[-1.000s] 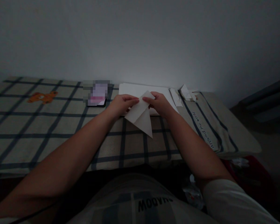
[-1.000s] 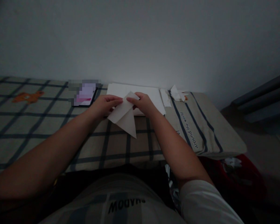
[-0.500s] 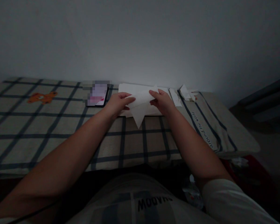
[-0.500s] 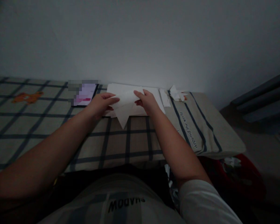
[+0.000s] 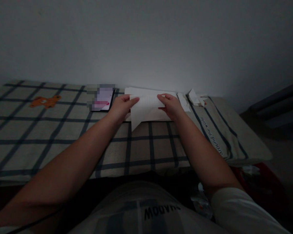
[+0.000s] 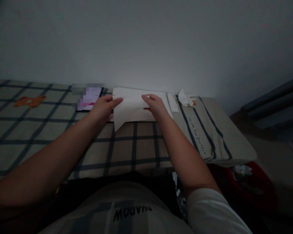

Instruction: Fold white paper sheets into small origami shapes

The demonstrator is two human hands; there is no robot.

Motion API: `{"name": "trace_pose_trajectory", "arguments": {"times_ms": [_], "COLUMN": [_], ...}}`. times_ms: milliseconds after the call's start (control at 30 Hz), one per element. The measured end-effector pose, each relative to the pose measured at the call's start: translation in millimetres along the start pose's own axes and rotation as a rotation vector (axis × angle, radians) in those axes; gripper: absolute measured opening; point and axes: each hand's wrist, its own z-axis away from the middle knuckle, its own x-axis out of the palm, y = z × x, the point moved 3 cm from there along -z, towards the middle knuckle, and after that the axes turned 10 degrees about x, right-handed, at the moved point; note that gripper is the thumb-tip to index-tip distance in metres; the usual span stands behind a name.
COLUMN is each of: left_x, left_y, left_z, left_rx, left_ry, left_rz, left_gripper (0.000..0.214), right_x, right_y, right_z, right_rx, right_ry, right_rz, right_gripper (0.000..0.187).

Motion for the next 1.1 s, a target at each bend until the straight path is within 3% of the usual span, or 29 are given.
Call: {"name": "trace_pose_trajectory", "arguments": {"times_ms": [133,300,367,467,600,733,933,1100], "left_x": [-0.1,-0.5,0.4,2.4,3.0,3.7,4.1,0.3], "left_y": [3.6,6.6,5.1,3.4,6.0,7.4,8.9,12.3], "left_z": [1.0,3.1,3.8,5.4,6.5,6.5,7.8,8.1], "left_rx": [-0.011,0.016,-0.011,-0.038,0.036,0.057,-0.095,-0.067], "left_ry": [0.071,0.023,-0.066,-0.216,-0.284,-0.296,-0.266,-0.220], "left_rz": [0.097,-0.012,-0.069,-0.150,-0.260,-0.319,-0.203,-0.286], "left_gripper": [0.027,0.024,0.024,0.026,0.035,0.035,0.035,0.033], "right_x": [-3.3,-12.7,-12.3,-8.5,-0.8,3.7,2.0,-2.0], "right_y": [2.7,-8.8,-15.9,-18.2,-11.8,-8.3,-8.5,-10.8], "right_z": [-3.6,1.5,7.8,14.9,17.0,16.5,12.6,11.7], "right_rx": [0.008,-0.115,-0.157,-0.098,-0.075,-0.126,-0.174,-0.164], "right_ry": [-0.002,0.034,-0.042,-0.200,-0.306,-0.275,-0.226,-0.164], "right_rz": [0.016,0.352,0.477,0.557,0.618,0.632,0.563,0.514], "right_gripper": [0.029,0.015,0.017,0.020,0.021,0.025,0.025,0.023]}}
